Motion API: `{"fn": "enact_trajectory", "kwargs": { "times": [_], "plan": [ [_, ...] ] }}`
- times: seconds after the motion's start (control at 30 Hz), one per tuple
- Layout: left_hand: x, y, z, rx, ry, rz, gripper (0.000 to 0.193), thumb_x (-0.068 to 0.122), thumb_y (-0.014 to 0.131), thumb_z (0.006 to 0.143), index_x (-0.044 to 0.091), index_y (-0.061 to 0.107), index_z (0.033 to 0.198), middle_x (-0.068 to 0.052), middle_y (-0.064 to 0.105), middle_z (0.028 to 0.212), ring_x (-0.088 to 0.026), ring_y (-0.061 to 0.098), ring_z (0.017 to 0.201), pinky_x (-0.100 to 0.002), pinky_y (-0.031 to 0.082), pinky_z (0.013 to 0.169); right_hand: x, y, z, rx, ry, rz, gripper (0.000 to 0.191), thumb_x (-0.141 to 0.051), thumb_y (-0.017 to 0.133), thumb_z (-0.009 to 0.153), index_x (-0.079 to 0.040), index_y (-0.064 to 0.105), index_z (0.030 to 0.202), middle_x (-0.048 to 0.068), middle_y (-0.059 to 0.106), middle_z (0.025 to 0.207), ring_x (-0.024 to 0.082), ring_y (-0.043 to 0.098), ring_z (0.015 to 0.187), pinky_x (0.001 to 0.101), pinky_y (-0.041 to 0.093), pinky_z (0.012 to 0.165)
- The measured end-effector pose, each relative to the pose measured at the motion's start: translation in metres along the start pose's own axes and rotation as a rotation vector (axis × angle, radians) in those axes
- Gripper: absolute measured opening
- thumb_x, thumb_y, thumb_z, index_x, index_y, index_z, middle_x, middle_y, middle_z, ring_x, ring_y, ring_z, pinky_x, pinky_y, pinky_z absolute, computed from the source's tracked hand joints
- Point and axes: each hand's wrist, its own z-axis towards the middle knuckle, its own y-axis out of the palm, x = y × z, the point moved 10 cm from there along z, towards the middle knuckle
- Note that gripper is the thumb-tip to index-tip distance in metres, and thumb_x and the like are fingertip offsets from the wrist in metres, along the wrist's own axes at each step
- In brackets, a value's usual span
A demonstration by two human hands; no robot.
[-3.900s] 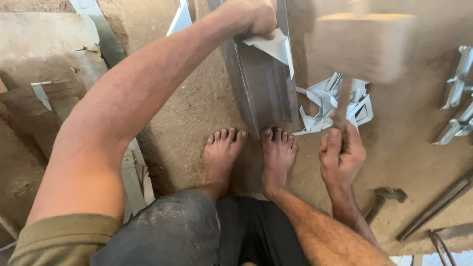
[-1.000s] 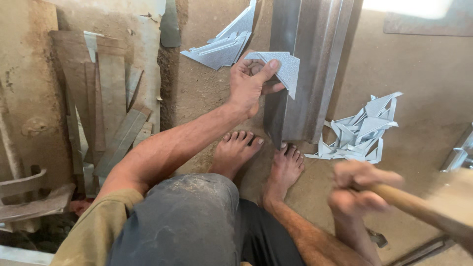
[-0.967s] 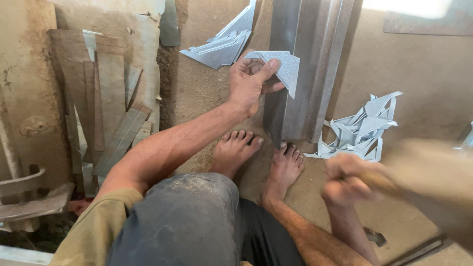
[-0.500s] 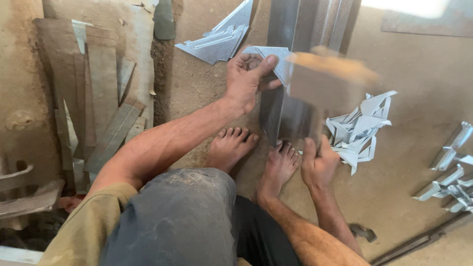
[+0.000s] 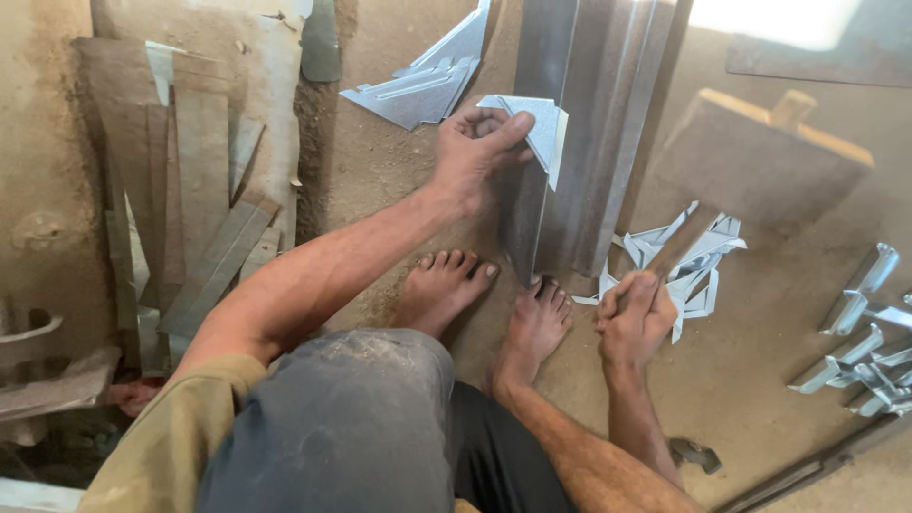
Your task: The person sits on the floor and bends small flat metal pieces by hand over the edge of a heavy metal angle, striking them with a wooden mallet to fold each piece, then sets the folded piece aside and picks up the next one.
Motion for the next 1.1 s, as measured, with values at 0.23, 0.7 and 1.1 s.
{"fn": "enact_trajectory", "kwargs": {
  "times": [0.23,0.7,1.1],
  "plan": [
    [0.059,0.028,0.031,-0.386,0.305,0.671,0.043,0.018,0.097,0.079,0.006,0.068,0.108,0.0,0.069,0.107,-0.013,0.066,0.099,-0.031,0.059,0.087,-0.029,-0.067,-0.019,0.047,-0.061,0.3,0.045,-0.047,0.058,0.107,-0.003,0.058,0.095,0.006,0.047,0.062,0.018,0.042,0.049,0.0325,0.035,0.04],
    [0.086,0.062,0.019,-0.318,0.334,1.187,0.049,0.031,0.102,0.063,0.004,0.067,0.083,-0.005,0.07,0.081,-0.017,0.066,0.075,-0.034,0.051,0.067,0.001,-0.004,-0.006,0.032,0.013,0.594,0.038,-0.044,0.046,0.105,-0.01,0.058,0.095,0.003,0.052,0.07,0.016,0.049,0.054,0.031,0.039,0.044],
    [0.083,0.062,0.015,-0.336,0.403,1.177,0.047,0.028,0.099,0.067,0.003,0.065,0.087,-0.006,0.071,0.09,-0.021,0.067,0.081,-0.036,0.052,0.072,0.007,0.03,0.003,-0.149,0.012,0.518,0.06,-0.064,0.041,0.107,-0.006,0.05,0.089,0.006,0.047,0.066,0.018,0.047,0.053,0.0348,0.038,0.048]
  ]
}}
